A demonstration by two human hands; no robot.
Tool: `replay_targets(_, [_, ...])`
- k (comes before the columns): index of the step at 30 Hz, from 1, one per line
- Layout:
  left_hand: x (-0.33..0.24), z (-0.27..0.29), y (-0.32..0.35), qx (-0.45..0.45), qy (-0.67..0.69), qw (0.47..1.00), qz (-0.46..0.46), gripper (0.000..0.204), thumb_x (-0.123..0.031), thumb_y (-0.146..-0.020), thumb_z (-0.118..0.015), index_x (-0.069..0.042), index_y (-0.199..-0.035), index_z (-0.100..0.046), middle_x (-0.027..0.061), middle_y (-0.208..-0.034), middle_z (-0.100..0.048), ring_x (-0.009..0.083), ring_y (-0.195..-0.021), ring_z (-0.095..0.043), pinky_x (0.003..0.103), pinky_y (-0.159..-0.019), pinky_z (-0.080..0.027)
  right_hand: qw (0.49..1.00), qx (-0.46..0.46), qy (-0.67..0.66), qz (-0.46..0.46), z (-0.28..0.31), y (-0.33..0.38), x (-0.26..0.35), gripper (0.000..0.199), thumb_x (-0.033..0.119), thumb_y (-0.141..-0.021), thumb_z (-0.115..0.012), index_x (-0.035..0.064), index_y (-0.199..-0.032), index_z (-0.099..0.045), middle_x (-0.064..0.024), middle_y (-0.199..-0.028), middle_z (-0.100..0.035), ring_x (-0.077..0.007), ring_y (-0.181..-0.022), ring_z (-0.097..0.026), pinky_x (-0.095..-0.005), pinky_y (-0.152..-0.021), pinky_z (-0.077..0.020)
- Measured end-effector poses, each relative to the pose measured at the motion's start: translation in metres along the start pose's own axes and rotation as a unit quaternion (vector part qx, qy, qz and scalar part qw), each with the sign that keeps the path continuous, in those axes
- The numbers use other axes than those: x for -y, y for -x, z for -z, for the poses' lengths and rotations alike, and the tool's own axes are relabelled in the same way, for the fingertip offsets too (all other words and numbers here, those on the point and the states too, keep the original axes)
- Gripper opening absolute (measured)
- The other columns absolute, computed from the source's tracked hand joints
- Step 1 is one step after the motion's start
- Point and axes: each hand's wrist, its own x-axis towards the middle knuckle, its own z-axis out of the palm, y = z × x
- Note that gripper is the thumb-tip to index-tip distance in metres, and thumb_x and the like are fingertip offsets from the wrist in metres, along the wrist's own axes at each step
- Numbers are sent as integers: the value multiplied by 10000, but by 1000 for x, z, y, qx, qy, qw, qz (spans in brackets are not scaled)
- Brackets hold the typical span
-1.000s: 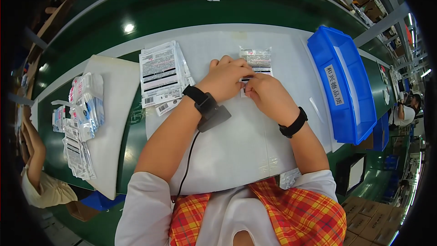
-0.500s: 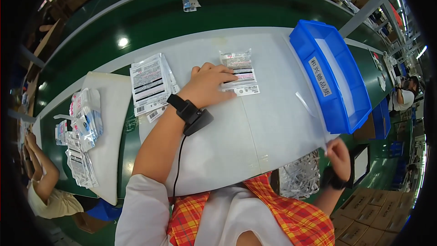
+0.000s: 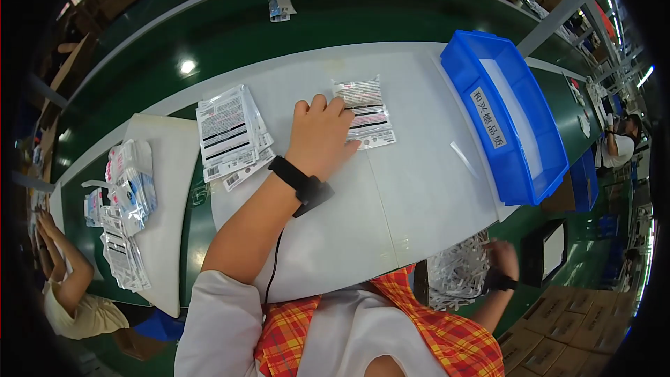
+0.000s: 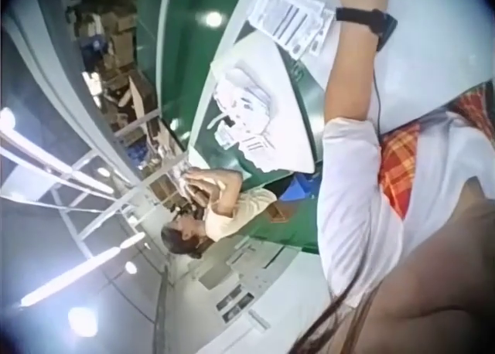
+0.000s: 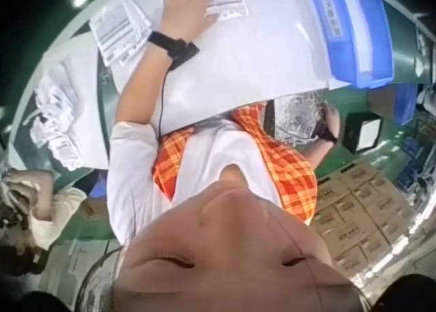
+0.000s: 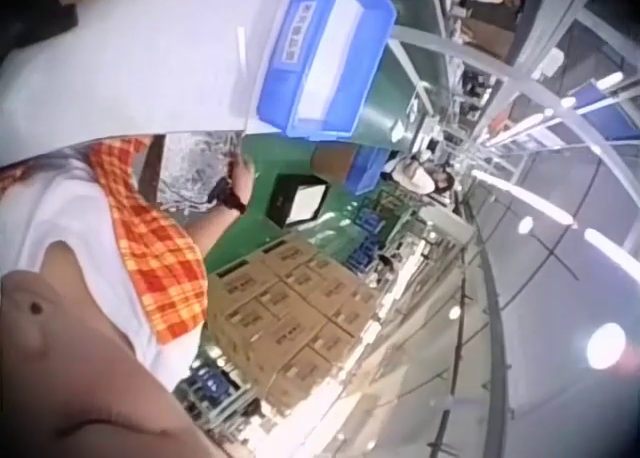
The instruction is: Packaging small white electronic items into clear plastic bags at a workstation.
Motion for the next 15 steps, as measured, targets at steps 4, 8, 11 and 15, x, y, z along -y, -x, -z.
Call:
replay_targets(4, [-11, -7, -5, -19, -17, 1000, -12, 351, -307, -738, -733, -53, -969, -659, 36, -950, -560, 206, -955, -487, 380, -848, -347, 984, -80, -158, 9, 132, 44, 202, 306, 195, -875, -571, 9, -633, -555, -28, -552, -455, -147, -516, -445, -289, -530, -331])
replay_targets(8, [-13, -8, 6, -3, -35, 999, 3, 422, -345, -748, -734, -34, -1019, -646, 36, -985, -570, 201, -953, -493, 373, -855, -344, 935, -36, -225, 273, 97, -43, 321, 178, 139, -874, -588, -35, -850, -613, -74, -790, -589, -159, -714, -562, -276, -629, -427])
replay_targets(11, [-16, -9, 5, -5, -18, 1000, 3, 419, -350, -757, -726, -33, -1019, -646, 37, -975, -566, 200, -952, -492, 371, -862, -341, 959, -89, -44, 265, 43, -130, 367, 333, 234, -902, -622, -13, -1115, -557, -172, -971, -607, -230, -812, -584, -299, -713, -465])
replay_targets(15, [-18, -12, 0, 6, 2, 1000, 6, 364, -346, -772, -706, -44, -967, -657, 40, -921, -544, 202, -955, -483, 369, -878, -332, 952, -59, 35, 298, 25, -201, 360, 339, 259, -904, -632, -9, -1094, -550, -163, -956, -605, -220, -812, -576, -302, -719, -464])
